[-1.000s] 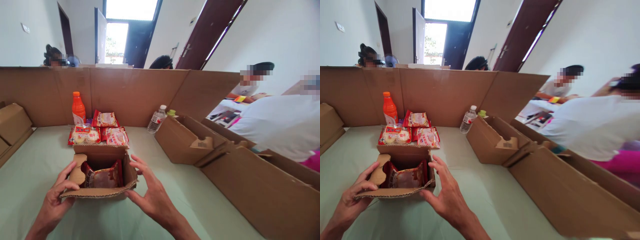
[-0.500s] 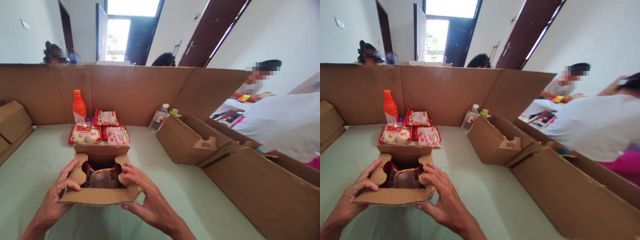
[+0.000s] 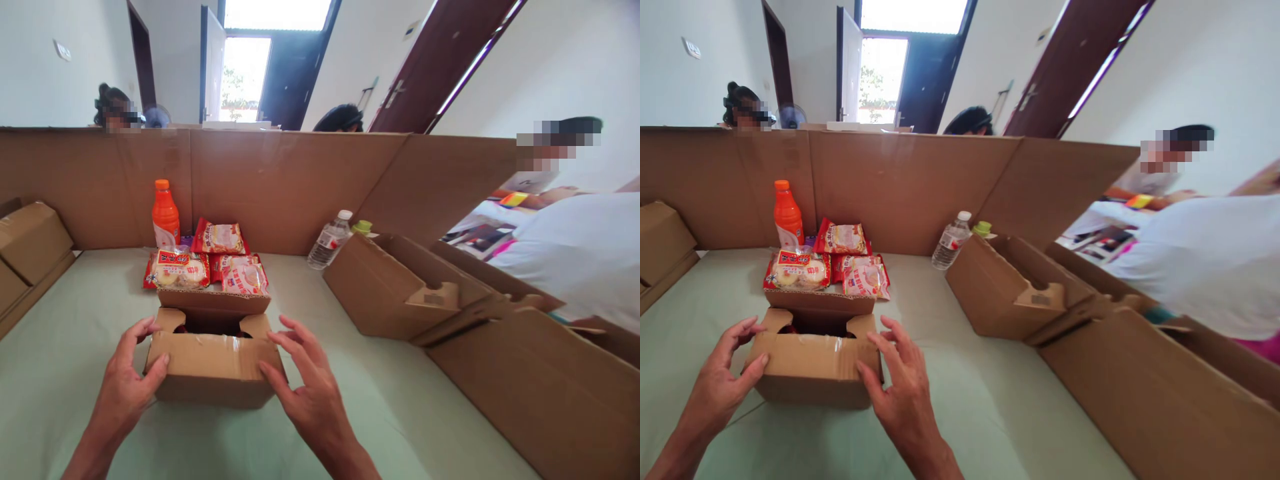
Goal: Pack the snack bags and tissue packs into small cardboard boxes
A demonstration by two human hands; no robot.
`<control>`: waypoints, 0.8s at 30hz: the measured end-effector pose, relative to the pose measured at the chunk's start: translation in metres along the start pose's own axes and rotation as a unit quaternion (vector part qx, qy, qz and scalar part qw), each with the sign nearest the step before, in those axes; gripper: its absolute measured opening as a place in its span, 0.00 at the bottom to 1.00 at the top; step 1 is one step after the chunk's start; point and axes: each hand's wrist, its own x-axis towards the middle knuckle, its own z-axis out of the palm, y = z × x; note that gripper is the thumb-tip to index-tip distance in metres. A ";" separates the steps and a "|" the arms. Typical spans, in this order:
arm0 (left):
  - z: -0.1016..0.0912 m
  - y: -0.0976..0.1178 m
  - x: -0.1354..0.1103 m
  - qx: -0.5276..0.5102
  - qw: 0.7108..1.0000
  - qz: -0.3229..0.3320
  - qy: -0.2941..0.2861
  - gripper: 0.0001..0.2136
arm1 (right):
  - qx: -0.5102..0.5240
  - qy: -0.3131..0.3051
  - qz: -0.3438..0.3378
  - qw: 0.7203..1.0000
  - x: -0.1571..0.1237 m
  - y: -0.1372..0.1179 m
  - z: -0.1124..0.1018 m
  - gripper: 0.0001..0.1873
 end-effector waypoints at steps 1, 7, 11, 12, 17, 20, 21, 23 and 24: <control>0.002 -0.002 -0.001 -0.002 1.000 0.005 -0.001 0.25 | -0.016 0.001 -0.002 1.000 0.002 0.000 0.000 0.18; 0.010 -0.009 -0.004 -0.012 0.998 0.064 -0.009 0.25 | -0.019 -0.047 -0.033 0.998 0.030 0.008 0.000 0.37; 0.007 -0.010 -0.002 0.006 0.997 0.075 -0.013 0.30 | 0.017 -0.131 -0.076 0.988 0.039 0.011 0.000 0.23; 0.005 -0.009 -0.001 0.018 0.996 0.087 -0.020 0.30 | 0.022 -0.153 -0.078 0.985 0.038 0.011 -0.001 0.19; 0.001 -0.012 0.012 0.023 0.976 0.182 -0.119 0.19 | 0.015 -0.216 -0.076 0.973 0.026 0.011 -0.007 0.24; -0.001 -0.021 0.021 -0.010 0.972 0.171 -0.162 0.17 | 0.026 -0.233 -0.078 0.969 0.020 0.015 -0.008 0.29; -0.002 -0.025 0.024 -0.019 0.972 0.160 -0.173 0.18 | 0.033 -0.235 -0.080 0.968 0.018 0.018 -0.007 0.31; -0.005 -0.030 0.031 -0.039 0.966 0.142 -0.214 0.22 | 0.051 -0.233 -0.081 0.968 0.013 0.023 -0.003 0.34; -0.006 -0.032 0.035 -0.049 0.960 0.136 -0.239 0.25 | 0.061 -0.228 -0.079 0.969 0.011 0.026 0.000 0.34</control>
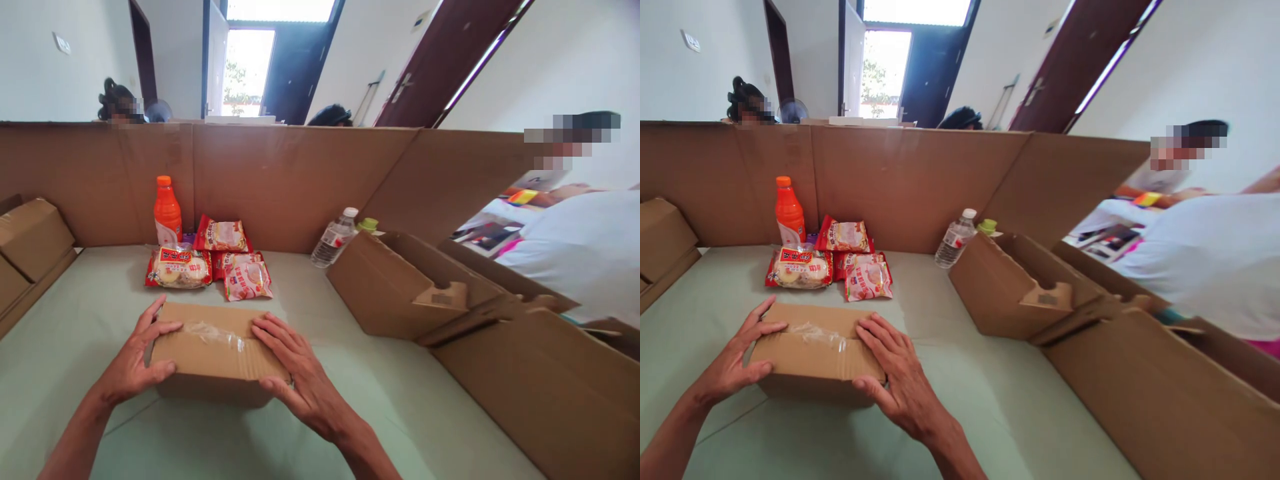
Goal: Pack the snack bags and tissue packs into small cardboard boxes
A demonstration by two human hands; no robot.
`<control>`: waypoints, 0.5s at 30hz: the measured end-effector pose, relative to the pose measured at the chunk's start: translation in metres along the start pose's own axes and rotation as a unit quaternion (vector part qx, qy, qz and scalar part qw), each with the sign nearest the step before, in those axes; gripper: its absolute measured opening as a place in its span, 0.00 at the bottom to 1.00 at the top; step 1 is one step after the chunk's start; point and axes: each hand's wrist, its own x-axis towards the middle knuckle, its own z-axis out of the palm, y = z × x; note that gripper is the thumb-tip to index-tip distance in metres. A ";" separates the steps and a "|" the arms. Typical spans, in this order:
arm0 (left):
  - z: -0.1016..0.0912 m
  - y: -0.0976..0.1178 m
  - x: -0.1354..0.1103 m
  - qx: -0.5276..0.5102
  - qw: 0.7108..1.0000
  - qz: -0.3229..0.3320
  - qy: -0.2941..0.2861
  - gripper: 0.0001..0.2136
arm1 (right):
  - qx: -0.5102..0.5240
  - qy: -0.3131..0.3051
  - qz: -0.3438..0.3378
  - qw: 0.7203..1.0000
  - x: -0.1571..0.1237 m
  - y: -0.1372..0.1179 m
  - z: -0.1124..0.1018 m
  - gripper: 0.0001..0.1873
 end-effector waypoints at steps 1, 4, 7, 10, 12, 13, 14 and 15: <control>-0.003 -0.001 0.001 -0.014 1.000 -0.004 -0.021 0.28 | 0.010 0.010 0.001 1.000 -0.001 0.003 0.003 0.33; -0.006 0.001 0.001 -0.035 0.998 -0.010 -0.041 0.33 | 0.047 0.055 -0.005 0.997 -0.005 0.008 0.013 0.31; 0.000 0.010 -0.013 -0.033 0.999 -0.010 -0.014 0.31 | 0.076 0.083 -0.002 0.994 -0.011 0.008 0.018 0.28; 0.009 0.023 -0.040 -0.010 0.999 -0.019 0.027 0.30 | 0.084 0.072 0.017 0.994 -0.014 0.006 0.019 0.26; 0.014 0.030 -0.061 0.020 0.996 -0.030 0.077 0.31 | 0.091 0.053 0.026 0.994 -0.009 0.005 0.024 0.26; 0.015 0.033 -0.073 0.039 0.993 -0.038 0.109 0.30 | 0.098 0.045 0.026 0.994 -0.004 0.004 0.029 0.26; 0.014 0.034 -0.084 0.062 0.987 -0.048 0.141 0.29 | 0.108 0.039 0.023 0.993 0.003 0.002 0.036 0.27; 0.012 0.035 -0.096 0.086 0.980 -0.059 0.172 0.28 | 0.120 0.036 0.015 0.992 0.012 -0.001 0.046 0.28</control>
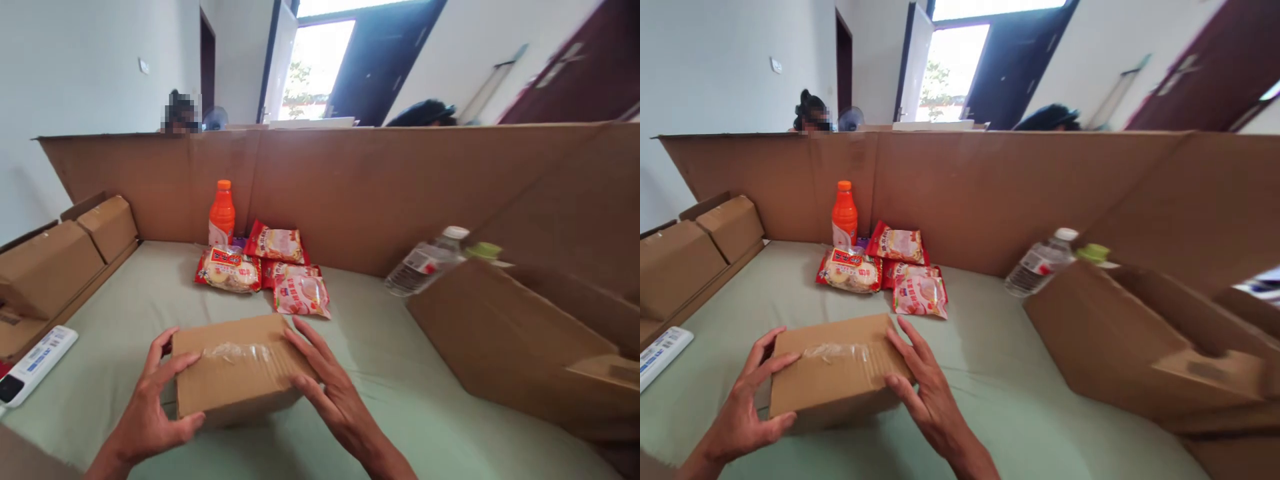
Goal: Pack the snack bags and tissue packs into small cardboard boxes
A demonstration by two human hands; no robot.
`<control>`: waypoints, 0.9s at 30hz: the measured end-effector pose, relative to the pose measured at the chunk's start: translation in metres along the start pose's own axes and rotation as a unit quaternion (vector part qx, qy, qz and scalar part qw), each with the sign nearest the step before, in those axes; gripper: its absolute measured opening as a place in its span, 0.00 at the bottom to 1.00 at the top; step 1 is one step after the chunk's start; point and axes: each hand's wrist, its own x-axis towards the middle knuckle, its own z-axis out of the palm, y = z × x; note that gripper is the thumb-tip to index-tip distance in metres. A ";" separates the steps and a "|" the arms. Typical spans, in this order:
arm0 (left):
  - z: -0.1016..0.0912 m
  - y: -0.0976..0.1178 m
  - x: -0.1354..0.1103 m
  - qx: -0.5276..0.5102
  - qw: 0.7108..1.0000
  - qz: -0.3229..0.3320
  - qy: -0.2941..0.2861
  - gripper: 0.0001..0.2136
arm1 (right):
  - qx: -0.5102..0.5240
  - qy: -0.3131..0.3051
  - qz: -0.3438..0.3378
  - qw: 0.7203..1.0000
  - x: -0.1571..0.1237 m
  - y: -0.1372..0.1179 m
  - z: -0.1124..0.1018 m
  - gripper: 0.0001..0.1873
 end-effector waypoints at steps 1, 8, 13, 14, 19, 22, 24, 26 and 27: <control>-0.007 -0.002 -0.009 0.027 0.999 -0.012 0.030 0.27 | 0.014 0.000 -0.009 1.000 0.009 -0.001 0.012 0.29; -0.058 -0.051 -0.008 0.217 0.934 -0.115 0.258 0.21 | 0.106 -0.023 0.000 0.994 0.057 -0.012 0.099 0.27; -0.062 -0.105 0.072 0.247 0.876 -0.195 0.364 0.25 | 0.062 -0.055 0.013 0.996 0.038 -0.001 0.144 0.23; -0.061 -0.115 0.092 0.247 0.872 -0.205 0.370 0.25 | 0.048 -0.060 0.005 0.997 0.032 0.001 0.150 0.22; -0.060 -0.162 0.183 0.242 0.862 -0.242 0.375 0.27 | -0.016 -0.072 -0.035 0.997 0.012 0.007 0.165 0.18; -0.062 -0.185 0.217 0.241 0.852 -0.266 0.380 0.28 | -0.027 -0.054 -0.032 0.998 0.010 0.009 0.168 0.15; -0.062 -0.196 0.228 0.244 0.849 -0.276 0.380 0.30 | -0.024 -0.047 -0.030 0.998 0.010 0.010 0.168 0.13; -0.060 -0.205 0.233 0.246 0.848 -0.281 0.376 0.31 | -0.017 -0.046 -0.031 0.998 0.010 0.010 0.167 0.13; -0.059 -0.208 0.233 0.247 0.849 -0.282 0.372 0.32 | -0.013 -0.045 -0.031 0.998 0.010 0.010 0.166 0.12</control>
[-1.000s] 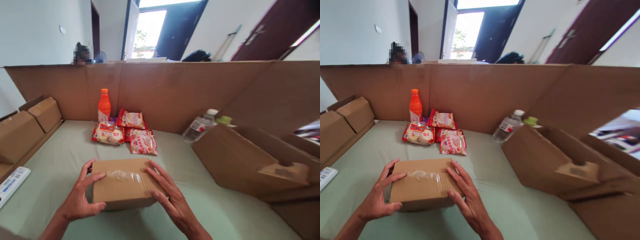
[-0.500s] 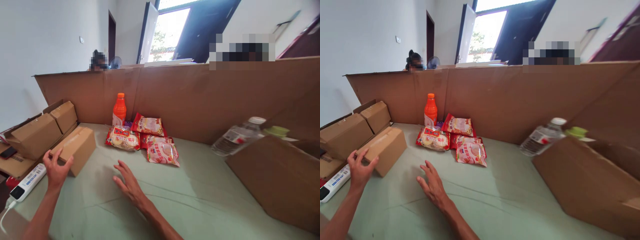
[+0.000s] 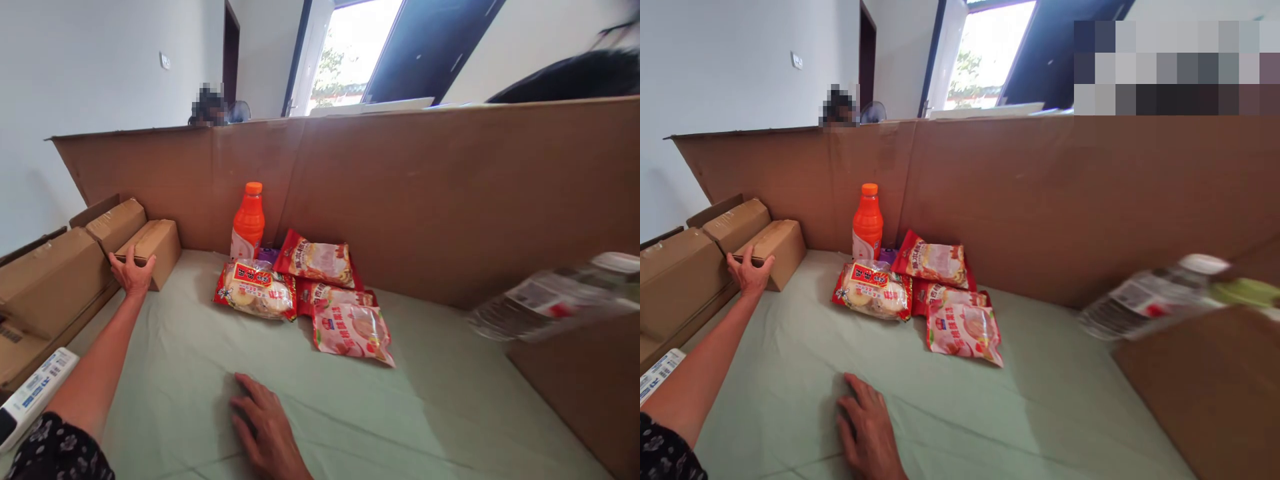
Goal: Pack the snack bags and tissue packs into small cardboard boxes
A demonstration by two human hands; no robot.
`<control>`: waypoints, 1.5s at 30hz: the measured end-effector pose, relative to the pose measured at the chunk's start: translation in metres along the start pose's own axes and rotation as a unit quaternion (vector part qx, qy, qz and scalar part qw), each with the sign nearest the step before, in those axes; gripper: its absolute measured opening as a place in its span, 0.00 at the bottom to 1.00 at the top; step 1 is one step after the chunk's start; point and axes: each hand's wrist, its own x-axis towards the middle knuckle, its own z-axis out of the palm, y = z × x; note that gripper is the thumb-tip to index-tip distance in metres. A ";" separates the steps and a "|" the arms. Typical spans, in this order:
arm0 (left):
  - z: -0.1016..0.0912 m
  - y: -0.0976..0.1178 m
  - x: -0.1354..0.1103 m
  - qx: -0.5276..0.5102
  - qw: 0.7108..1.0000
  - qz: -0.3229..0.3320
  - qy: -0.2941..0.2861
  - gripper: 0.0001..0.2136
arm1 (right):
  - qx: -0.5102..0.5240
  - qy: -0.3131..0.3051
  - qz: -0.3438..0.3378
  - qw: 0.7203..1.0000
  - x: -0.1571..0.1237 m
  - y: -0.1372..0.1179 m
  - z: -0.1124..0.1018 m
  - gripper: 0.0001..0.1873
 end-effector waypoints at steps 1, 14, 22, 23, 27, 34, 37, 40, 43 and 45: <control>0.002 -0.002 0.000 0.001 1.000 0.001 -0.004 0.32 | 0.003 0.002 -0.001 1.000 0.000 0.000 -0.001 0.12; -0.028 -0.010 -0.029 -0.017 0.999 -0.001 -0.047 0.46 | -0.004 -0.043 0.010 0.999 0.015 -0.011 -0.007 0.13; -0.060 -0.003 -0.151 -0.063 0.966 0.112 -0.224 0.43 | -0.054 -0.095 0.033 0.993 0.047 -0.026 -0.031 0.06; -0.060 -0.001 -0.161 -0.068 0.957 0.136 -0.245 0.43 | -0.063 -0.102 0.034 0.992 0.050 -0.025 -0.033 0.06; -0.049 0.002 -0.202 -0.099 0.915 0.265 -0.289 0.40 | -0.074 -0.133 0.045 0.987 0.052 -0.027 -0.041 0.11; -0.043 0.007 -0.269 -0.038 0.845 0.437 -0.305 0.28 | -0.030 -0.038 0.116 0.992 0.027 -0.011 -0.101 0.10; -0.049 0.018 -0.298 -0.031 0.818 0.489 -0.302 0.28 | -0.053 0.011 0.163 0.985 0.005 0.014 -0.139 0.09; -0.051 0.026 -0.326 -0.064 0.787 0.537 -0.299 0.27 | -0.090 0.041 0.215 0.972 -0.019 0.037 -0.161 0.11; -0.053 0.032 -0.349 -0.103 0.765 0.563 -0.295 0.25 | -0.116 0.041 0.243 0.962 -0.040 0.046 -0.164 0.13; -0.057 0.038 -0.357 -0.115 0.768 0.557 -0.295 0.24 | -0.121 0.022 0.238 0.964 -0.048 0.045 -0.159 0.12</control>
